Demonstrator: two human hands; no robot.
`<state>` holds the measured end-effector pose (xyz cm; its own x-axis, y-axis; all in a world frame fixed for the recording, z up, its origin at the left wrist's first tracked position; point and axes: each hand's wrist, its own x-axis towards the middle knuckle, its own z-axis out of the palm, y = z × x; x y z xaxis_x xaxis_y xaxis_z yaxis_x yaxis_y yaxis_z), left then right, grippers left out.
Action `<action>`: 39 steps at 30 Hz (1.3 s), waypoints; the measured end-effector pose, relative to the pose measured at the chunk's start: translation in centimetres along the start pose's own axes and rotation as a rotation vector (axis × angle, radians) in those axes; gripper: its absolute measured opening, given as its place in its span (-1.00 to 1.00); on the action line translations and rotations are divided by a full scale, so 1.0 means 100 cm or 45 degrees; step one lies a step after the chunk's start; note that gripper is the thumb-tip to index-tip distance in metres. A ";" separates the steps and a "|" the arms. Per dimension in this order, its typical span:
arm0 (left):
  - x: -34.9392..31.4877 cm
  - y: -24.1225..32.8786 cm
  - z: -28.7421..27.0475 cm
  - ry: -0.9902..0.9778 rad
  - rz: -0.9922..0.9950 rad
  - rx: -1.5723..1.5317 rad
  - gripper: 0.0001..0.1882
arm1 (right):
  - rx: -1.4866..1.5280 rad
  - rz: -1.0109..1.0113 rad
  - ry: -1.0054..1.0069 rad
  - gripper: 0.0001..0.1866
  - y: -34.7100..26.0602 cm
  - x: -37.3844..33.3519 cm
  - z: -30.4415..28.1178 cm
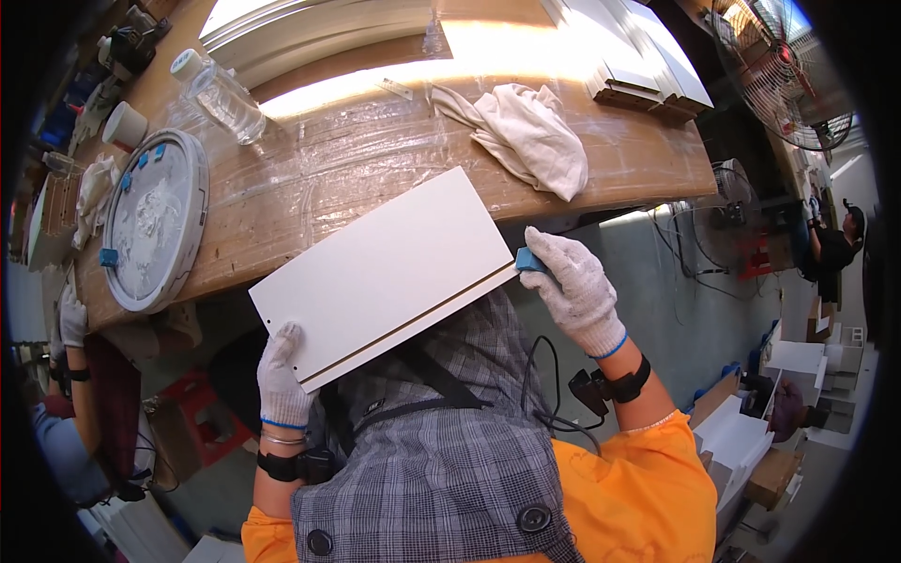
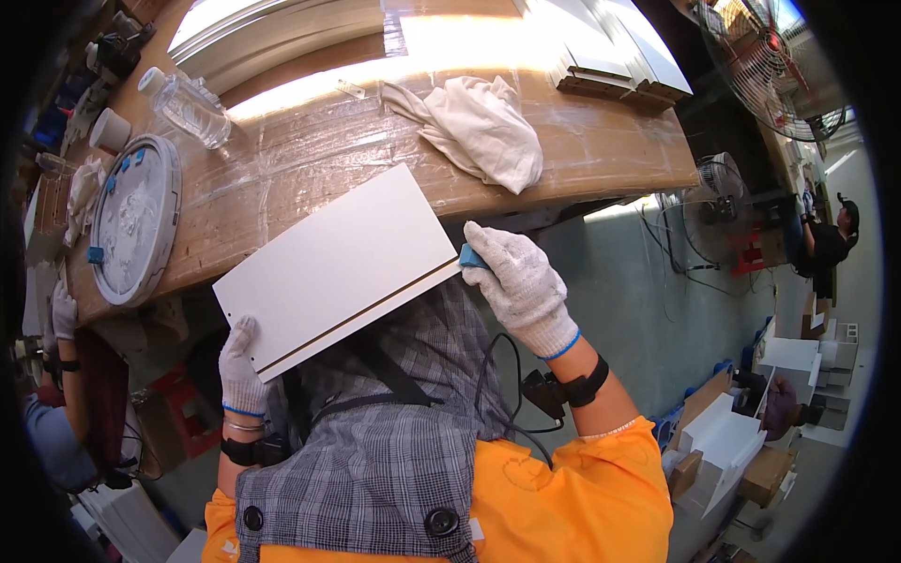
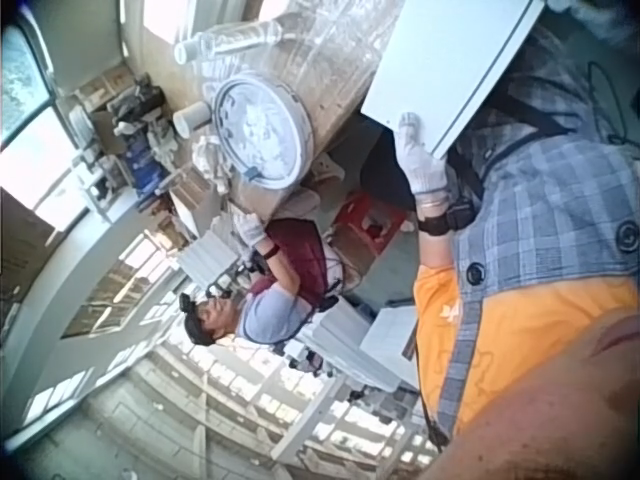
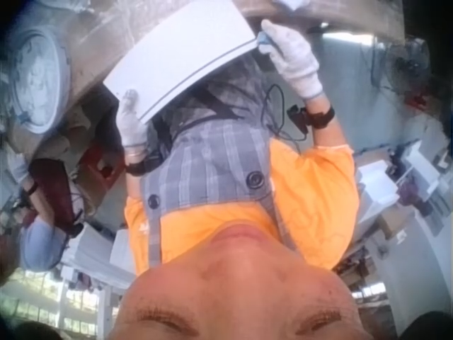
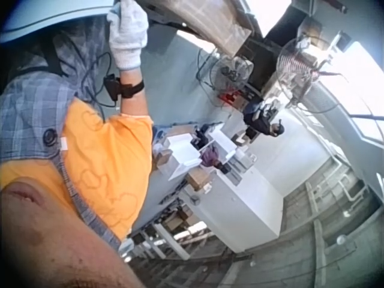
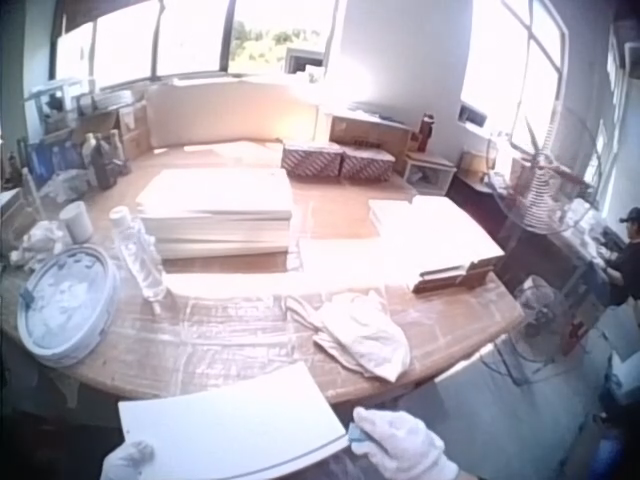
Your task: The recorder is polishing or cleaning small white wooden panels using a blue applicator block and a white cloth in a factory setting.
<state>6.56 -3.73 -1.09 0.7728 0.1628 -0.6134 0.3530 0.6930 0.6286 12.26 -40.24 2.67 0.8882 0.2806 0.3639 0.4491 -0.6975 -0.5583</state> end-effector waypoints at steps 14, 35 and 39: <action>0.000 -0.001 -0.002 -0.018 0.005 0.008 -0.65 | -0.121 -0.048 0.006 -0.38 0.001 0.000 -0.001; 0.001 -0.002 -0.007 -0.016 0.011 0.031 -0.69 | -0.119 -0.152 -0.065 -0.37 0.004 -0.003 -0.002; -0.001 -0.001 -0.003 -0.027 0.016 0.045 -0.70 | -0.219 -0.118 -0.025 -0.39 0.005 0.000 -0.003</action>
<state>6.27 -3.58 -1.26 0.7879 0.1564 -0.5956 0.3612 0.6659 0.6528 12.47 -40.78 2.64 0.8464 0.3601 0.3923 0.5070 -0.7702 -0.3870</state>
